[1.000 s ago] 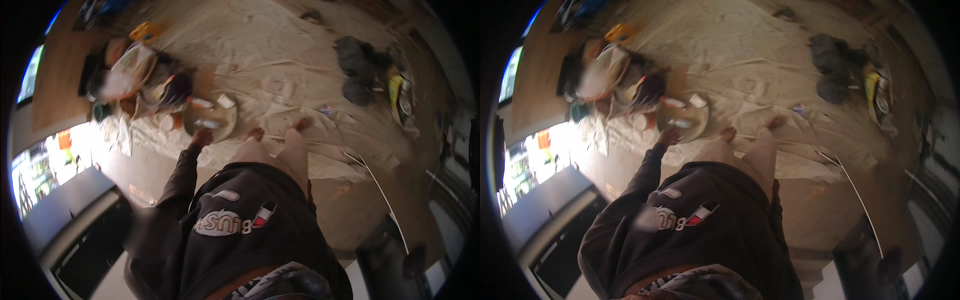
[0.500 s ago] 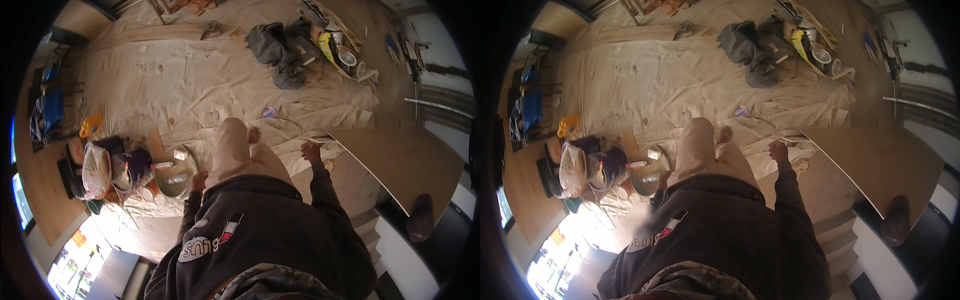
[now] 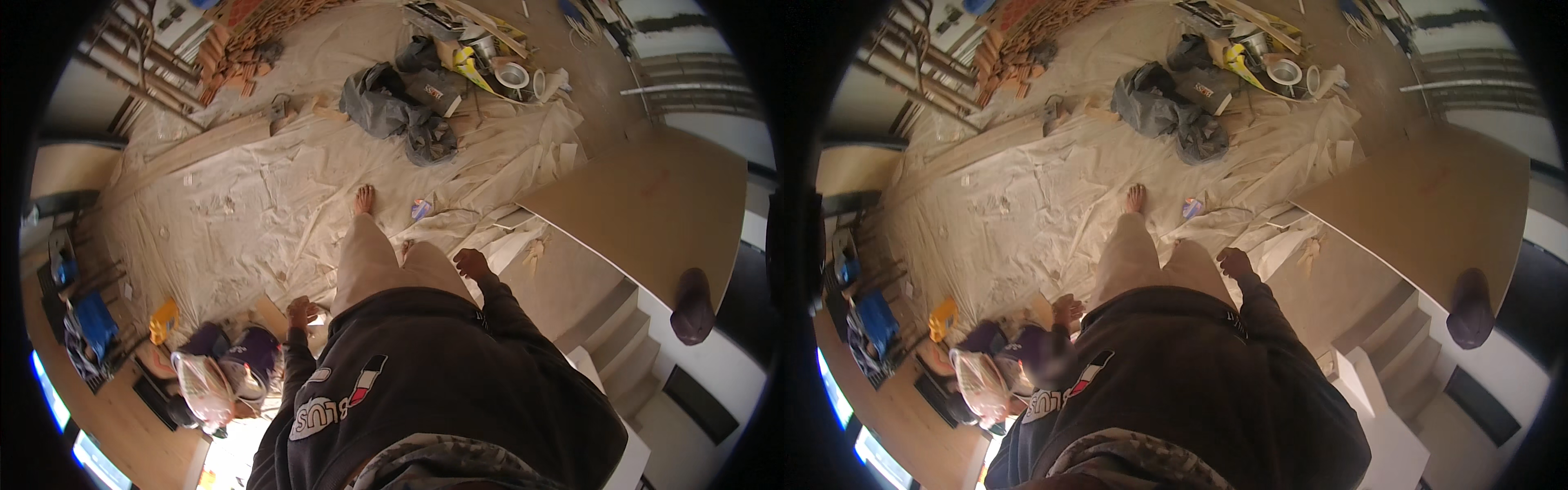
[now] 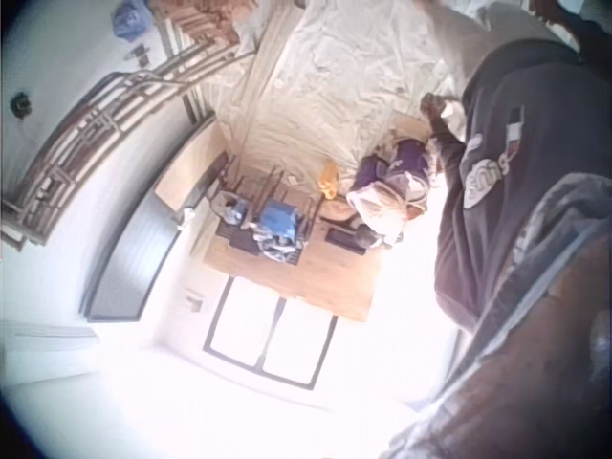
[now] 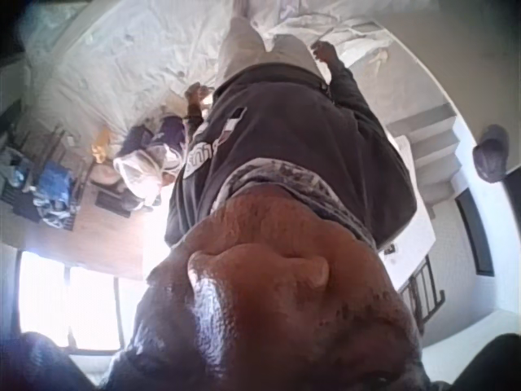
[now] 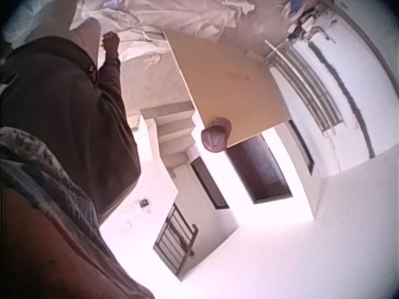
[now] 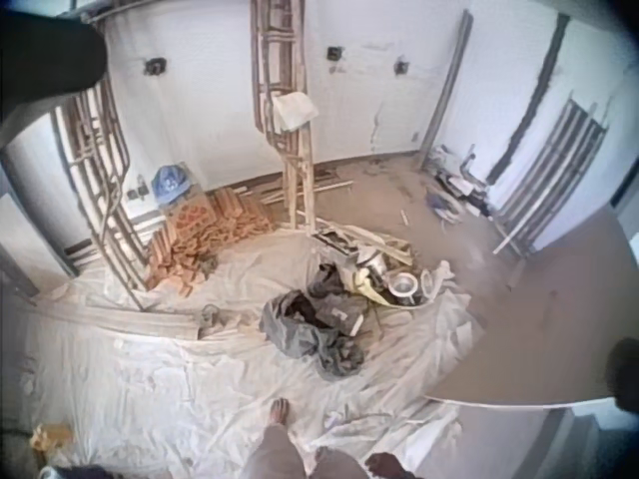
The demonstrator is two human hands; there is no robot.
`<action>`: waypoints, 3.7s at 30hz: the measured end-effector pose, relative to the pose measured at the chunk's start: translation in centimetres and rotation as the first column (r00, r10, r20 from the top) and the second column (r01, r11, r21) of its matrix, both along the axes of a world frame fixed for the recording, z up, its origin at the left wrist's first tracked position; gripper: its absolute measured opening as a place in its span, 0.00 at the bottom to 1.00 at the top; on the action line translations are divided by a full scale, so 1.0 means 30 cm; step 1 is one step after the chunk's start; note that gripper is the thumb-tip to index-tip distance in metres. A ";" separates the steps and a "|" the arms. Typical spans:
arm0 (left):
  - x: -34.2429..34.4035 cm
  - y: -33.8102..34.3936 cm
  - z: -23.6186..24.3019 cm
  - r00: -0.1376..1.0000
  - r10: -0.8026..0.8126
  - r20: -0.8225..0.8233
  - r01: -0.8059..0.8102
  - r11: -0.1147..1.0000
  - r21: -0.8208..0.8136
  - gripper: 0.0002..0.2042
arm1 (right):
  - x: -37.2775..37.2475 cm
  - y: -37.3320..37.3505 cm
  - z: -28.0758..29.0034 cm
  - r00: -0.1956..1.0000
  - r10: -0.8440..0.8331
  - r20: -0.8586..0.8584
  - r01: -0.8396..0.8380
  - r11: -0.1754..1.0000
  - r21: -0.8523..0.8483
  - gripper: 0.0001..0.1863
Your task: The person levels wet concrete in a wooden frame using a long wooden plank, then walks to a pile of sand and opens a white sack. The person then enters a cluttered room and picks up a black plastic bag and a white plastic container.
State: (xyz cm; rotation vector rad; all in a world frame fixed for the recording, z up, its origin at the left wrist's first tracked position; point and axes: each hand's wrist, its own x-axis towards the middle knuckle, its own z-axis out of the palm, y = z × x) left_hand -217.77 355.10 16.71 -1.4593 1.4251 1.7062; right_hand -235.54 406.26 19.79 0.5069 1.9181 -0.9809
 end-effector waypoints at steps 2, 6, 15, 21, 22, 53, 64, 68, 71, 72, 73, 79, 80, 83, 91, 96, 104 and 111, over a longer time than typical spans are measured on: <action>-0.166 -0.121 0.012 0.999 -0.045 -0.011 0.045 0.999 -0.018 0.18 | 0.009 -0.022 -0.046 0.908 0.262 -0.326 -0.205 0.959 0.197 0.09; -0.523 -0.322 0.083 0.981 -0.164 -0.104 0.148 0.979 -0.139 0.18 | -0.029 -0.063 -0.045 0.884 0.182 -0.431 -0.076 0.964 0.253 0.12; -0.985 -0.331 0.156 0.937 -0.301 -0.178 0.266 0.944 -0.196 0.18 | -0.168 -0.129 0.003 0.924 0.106 -0.369 0.008 0.956 0.294 0.12; -0.954 -0.135 0.096 0.936 -0.349 -0.045 0.343 0.934 -0.098 0.16 | -0.254 -0.076 -0.125 0.918 0.103 -0.384 0.061 0.918 0.392 0.11; -0.945 -0.095 0.091 0.944 -0.330 -0.002 0.329 0.942 -0.067 0.16 | -0.269 -0.041 -0.143 0.914 0.118 -0.389 0.055 0.912 0.406 0.11; -1.657 0.637 0.181 0.526 -0.811 -0.254 0.844 0.534 0.045 0.22 | -0.749 -0.010 -0.064 0.974 0.168 0.150 -0.170 0.985 0.002 0.46; -1.757 0.633 -0.226 0.307 -0.939 -0.157 0.932 0.330 -0.148 0.24 | -0.746 -0.182 -0.133 0.975 0.090 0.205 -0.139 0.962 0.237 0.53; -1.802 0.616 -0.388 0.350 -0.937 -0.012 0.919 0.346 -0.188 0.24 | -0.767 -0.203 -0.167 0.972 0.085 0.217 -0.142 0.954 0.262 0.54; -1.849 0.611 -0.478 0.391 -0.920 0.035 0.895 0.371 -0.247 0.25 | -0.801 -0.212 -0.172 0.979 0.074 0.191 -0.125 0.955 0.268 0.53; -1.890 0.628 -0.503 0.374 -0.927 0.026 0.897 0.355 -0.265 0.26 | -0.802 -0.210 -0.176 0.983 0.051 0.179 -0.100 0.955 0.278 0.53; -1.928 0.646 -0.528 0.359 -0.933 0.017 0.897 0.340 -0.284 0.27 | -0.798 -0.208 -0.184 0.986 0.030 0.166 -0.077 0.955 0.286 0.52; -2.060 0.661 -0.739 0.324 -0.946 0.004 0.866 0.294 -0.404 0.36 | -0.785 -0.219 -0.241 0.989 0.095 0.113 -0.128 0.934 0.334 0.49; -2.101 0.711 -0.730 0.311 -0.950 -0.031 0.858 0.295 -0.421 0.37 | -0.774 -0.215 -0.255 0.989 0.069 0.128 -0.109 0.934 0.340 0.49; -2.184 0.776 -0.753 0.303 -0.951 -0.060 0.818 0.292 -0.497 0.40 | -0.789 -0.215 -0.260 0.985 0.040 0.166 -0.092 0.942 0.322 0.48; -2.244 0.792 -0.923 0.253 -0.960 0.117 0.776 0.129 -0.618 0.43 | -0.789 -0.202 -0.260 0.978 0.038 0.203 -0.104 0.942 0.321 0.44; -2.284 0.776 -0.958 0.133 -0.953 0.271 0.880 -0.011 -0.474 0.36 | -0.788 -0.189 -0.262 0.980 0.017 0.198 -0.080 0.946 0.313 0.42; -2.141 0.679 -0.999 0.010 -0.914 0.406 0.852 -0.205 -0.482 0.12 | -0.783 -0.174 -0.269 0.981 -0.024 0.194 -0.034 0.957 0.288 0.40; -2.069 0.643 -0.872 -0.130 -0.861 0.493 0.786 -0.392 -0.478 0.06 | -0.798 -0.164 -0.279 0.972 -0.017 0.234 -0.054 0.954 0.295 0.40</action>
